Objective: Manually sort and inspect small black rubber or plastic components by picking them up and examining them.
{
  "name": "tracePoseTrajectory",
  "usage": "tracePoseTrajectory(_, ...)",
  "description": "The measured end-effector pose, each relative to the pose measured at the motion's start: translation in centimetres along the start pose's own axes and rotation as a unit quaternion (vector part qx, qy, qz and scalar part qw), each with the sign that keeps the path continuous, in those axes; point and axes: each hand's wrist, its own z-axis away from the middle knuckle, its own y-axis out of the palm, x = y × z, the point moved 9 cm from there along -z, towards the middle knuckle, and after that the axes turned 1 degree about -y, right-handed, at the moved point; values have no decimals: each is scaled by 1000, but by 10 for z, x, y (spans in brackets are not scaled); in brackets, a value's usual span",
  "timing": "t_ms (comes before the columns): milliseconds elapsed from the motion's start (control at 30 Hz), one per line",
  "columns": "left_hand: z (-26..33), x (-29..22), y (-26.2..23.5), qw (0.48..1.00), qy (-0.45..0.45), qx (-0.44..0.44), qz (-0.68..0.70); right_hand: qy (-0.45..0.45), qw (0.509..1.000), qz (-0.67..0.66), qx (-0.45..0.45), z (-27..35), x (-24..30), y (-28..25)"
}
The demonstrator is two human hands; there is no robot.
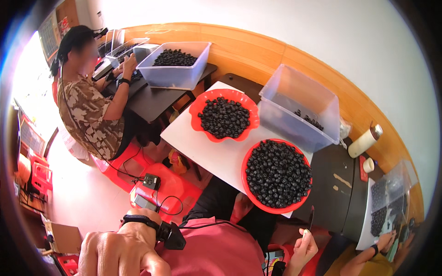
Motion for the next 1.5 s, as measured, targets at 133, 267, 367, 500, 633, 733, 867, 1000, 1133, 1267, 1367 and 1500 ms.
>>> tracePoseTrajectory(133, 3, -17, 6, 999, 16, 29, -4, 46, 999, 4, -11, -11, 2, -6)
tracePoseTrajectory(267, 2, -30, -5, 996, 65, 42, -48, 149, 988, 47, -19, -5, 30, 6)
tracePoseTrajectory(367, 0, -41, -5, 994, 65, 58, -70, 140, 990, 15, -13, -8, 40, 9)
tracePoseTrajectory(500, 3, -40, -14, 997, 61, 37, -42, 156, 986, -39, -35, -8, 38, 6)
tracePoseTrajectory(633, 9, -6, -56, 991, -27, -61, -115, 113, 991, -56, -50, -28, -13, -12)
tracePoseTrajectory(733, 46, 34, -105, 872, -240, -240, -352, 95, 994, -48, -17, -22, 19, 16)
tracePoseTrajectory(867, 106, 112, -174, 682, -403, -278, -544, 107, 991, -74, -31, -22, 25, 25)
tracePoseTrajectory(1000, 103, 177, -189, 658, -371, -170, -633, 115, 990, -64, -59, -20, 22, 20)
tracePoseTrajectory(1133, 97, 228, -190, 654, -393, -100, -639, 119, 989, -74, -46, -17, 18, 21)
tracePoseTrajectory(1267, 91, 264, -186, 646, -378, -3, -664, 136, 988, -70, -33, -20, 11, 30)
tracePoseTrajectory(1367, 97, 280, -186, 654, -395, 11, -645, 126, 990, -65, -24, -26, 12, 36)
tracePoseTrajectory(1500, 100, 284, -189, 645, -382, 14, -662, 136, 988, -68, 12, -35, 10, 45)
